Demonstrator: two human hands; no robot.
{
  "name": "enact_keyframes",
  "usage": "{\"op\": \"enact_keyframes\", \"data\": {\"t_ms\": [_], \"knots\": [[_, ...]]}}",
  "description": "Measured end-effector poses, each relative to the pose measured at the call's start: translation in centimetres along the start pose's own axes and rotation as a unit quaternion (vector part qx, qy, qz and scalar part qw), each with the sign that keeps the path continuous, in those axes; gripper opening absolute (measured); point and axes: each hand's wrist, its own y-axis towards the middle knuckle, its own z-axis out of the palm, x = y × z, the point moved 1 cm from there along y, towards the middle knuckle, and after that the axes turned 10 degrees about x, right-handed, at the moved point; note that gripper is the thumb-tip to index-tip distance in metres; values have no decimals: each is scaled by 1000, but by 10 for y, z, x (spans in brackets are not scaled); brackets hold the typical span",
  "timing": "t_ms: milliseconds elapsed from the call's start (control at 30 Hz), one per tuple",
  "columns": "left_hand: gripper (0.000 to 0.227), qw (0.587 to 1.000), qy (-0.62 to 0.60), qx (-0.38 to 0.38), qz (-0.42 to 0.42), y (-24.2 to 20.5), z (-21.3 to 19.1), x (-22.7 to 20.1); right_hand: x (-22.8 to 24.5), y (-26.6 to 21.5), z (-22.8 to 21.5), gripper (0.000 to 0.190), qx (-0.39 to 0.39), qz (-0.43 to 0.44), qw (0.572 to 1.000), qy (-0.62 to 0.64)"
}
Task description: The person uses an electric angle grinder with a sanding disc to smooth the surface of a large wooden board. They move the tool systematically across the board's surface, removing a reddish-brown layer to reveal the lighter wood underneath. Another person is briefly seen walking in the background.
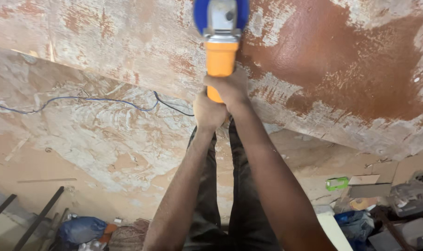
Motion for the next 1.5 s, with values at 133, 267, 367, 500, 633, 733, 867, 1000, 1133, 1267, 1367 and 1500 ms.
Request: {"op": "enact_keyframes", "data": {"t_ms": [133,267,367,500,633,733,867,1000,1133,1267,1367,1500], "knots": [[50,995,88,44,-3,-5,19,-10,-12,-13,-30,33,-3,-9,995,100],[68,993,90,64,33,-29,55,-6,-44,-43,-70,26,-25,-10,989,148],[85,975,170,135,-53,-46,73,3,-72,-64,-86,33,-13,-61,969,239],[65,987,113,106,-44,-64,82,27,-102,-74,-82,36,5,-59,983,174],[44,997,55,39,-24,-56,76,62,-90,-55,-52,43,29,16,999,10],[41,999,6,33,14,-51,68,77,-60,-54,-34,50,32,33,994,-102],[44,997,20,68,33,-60,61,81,-59,-66,-32,60,5,-23,996,-85],[48,995,73,60,-18,-73,86,62,-116,-65,-57,45,15,23,997,72],[53,967,190,158,-56,-80,119,28,-153,-76,-118,33,-38,-9,964,262],[63,960,213,169,-71,-84,143,5,-149,-82,-152,33,-47,-14,978,203],[80,972,177,123,-95,-71,134,10,-130,-59,-140,36,-10,-38,987,158],[56,993,107,-33,42,-33,95,18,-67,-23,-78,54,11,-166,975,147]]}}
